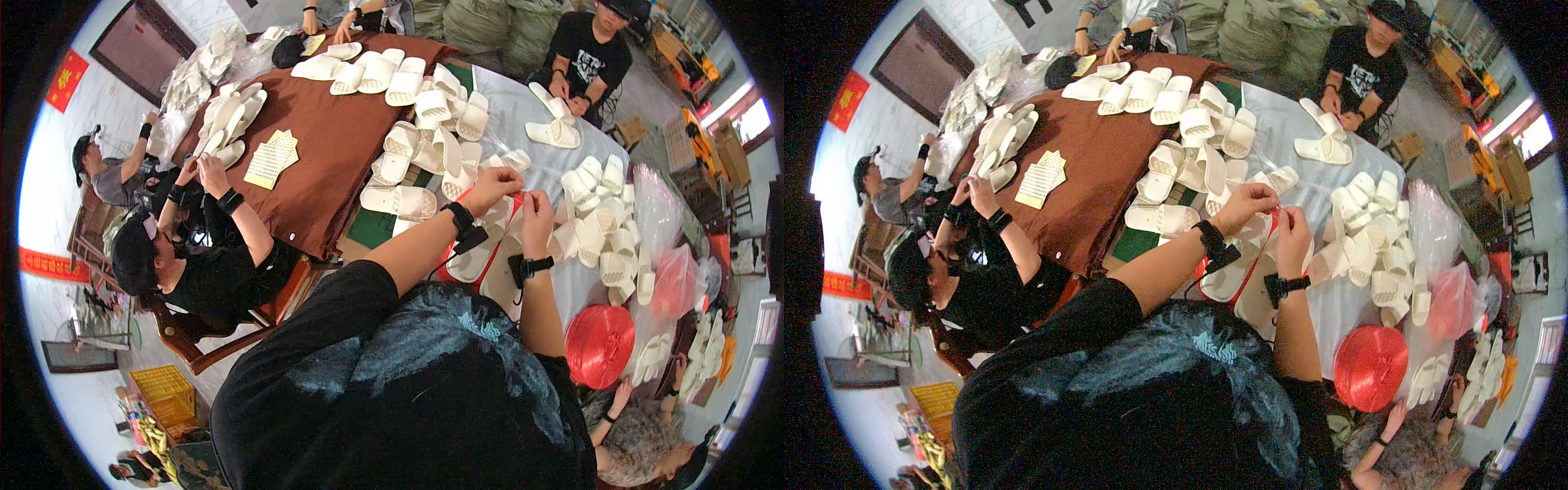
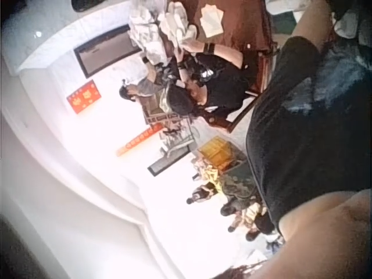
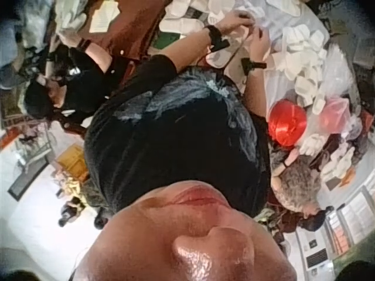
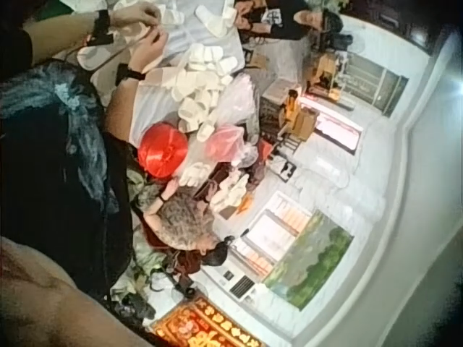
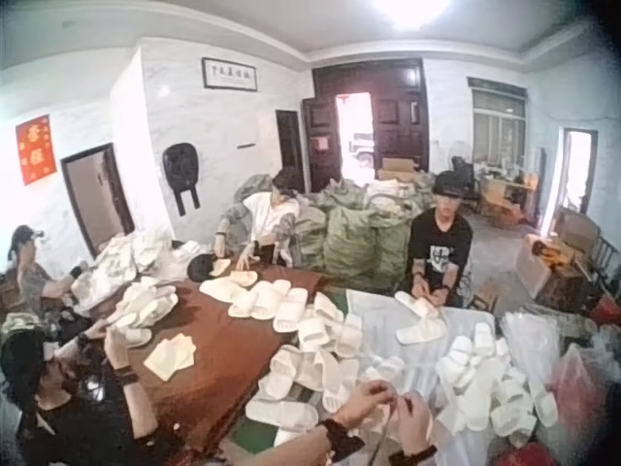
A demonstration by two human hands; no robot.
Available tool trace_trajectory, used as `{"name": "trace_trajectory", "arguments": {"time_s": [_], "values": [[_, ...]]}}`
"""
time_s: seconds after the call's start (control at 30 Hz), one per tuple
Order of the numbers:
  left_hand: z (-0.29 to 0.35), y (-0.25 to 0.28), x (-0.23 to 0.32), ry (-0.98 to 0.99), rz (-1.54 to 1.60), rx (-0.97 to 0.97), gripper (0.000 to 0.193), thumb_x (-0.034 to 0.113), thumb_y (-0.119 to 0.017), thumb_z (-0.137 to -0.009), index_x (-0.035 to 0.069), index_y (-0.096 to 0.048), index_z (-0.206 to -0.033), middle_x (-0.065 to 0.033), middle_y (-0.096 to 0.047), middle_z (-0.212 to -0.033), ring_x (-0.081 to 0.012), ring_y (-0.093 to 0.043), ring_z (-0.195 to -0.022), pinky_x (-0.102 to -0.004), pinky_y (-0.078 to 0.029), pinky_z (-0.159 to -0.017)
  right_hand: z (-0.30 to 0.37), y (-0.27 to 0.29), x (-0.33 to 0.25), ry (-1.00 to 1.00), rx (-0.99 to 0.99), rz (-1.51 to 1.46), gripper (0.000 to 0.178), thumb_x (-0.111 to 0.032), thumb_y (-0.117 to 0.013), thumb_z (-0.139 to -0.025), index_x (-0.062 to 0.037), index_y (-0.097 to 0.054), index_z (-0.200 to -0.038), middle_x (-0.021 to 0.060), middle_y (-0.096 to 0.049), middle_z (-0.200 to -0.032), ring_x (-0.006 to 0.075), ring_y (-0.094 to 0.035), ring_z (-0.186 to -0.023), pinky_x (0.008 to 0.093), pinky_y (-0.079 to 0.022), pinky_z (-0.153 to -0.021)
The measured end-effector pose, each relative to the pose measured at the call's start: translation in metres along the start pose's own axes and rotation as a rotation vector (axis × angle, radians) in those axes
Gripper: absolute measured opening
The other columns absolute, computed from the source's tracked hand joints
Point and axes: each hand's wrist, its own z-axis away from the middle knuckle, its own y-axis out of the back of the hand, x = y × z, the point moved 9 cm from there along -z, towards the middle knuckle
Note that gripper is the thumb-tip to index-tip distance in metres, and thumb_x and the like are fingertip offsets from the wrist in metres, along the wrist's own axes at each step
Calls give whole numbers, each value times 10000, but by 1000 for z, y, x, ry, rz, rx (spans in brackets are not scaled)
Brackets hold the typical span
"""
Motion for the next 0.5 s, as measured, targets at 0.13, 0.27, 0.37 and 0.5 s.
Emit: {"name": "trace_trajectory", "arguments": {"time_s": [0.13, 0.27, 0.37, 0.5], "values": [[2, -1, 1, 21, -10, 15, 144, 124, -657, -836, 5, -647, -917, -45, -652, -845, -116, -595, -771, -254, -482, -734, 0, 4, -3, 19, 24, -14, 124, -132, -570, -904, -10, -563, -885, 47, -542, -700, 112, -478, -639, 269, -416, -604], [2, 2, -3, 6, -6, 21, 129, 119, -656, -844, 16, -645, -922, -46, -653, -860, -117, -598, -789, -257, -479, -747, 3, 5, -2, -38, 54, 15, 138, -158, -578, -897, -20, -580, -911, 141, -600, -740, 228, -576, -654, 332, -452, -635], [1, 4, -8, 35, 2, 9, 118, 132, -647, -859, 25, -640, -908, -34, -648, -855, -115, -594, -795, -255, -475, -749, 4, 4, -3, -44, 57, -31, 140, -166, -577, -899, -28, -586, -922, 148, -607, -747, 257, -588, -663, 340, -455, -632], [2, 1, 2, 31, -64, 10, 113, 140, -622, -877, 30, -637, -895, -26, -650, -858, -100, -584, -783, -244, -465, -733, 2, 1, 1, -12, 28, -50, 151, -185, -572, -899, -44, -597, -944, 161, -621, -773, 314, -618, -714, 361, -464, -639]]}}
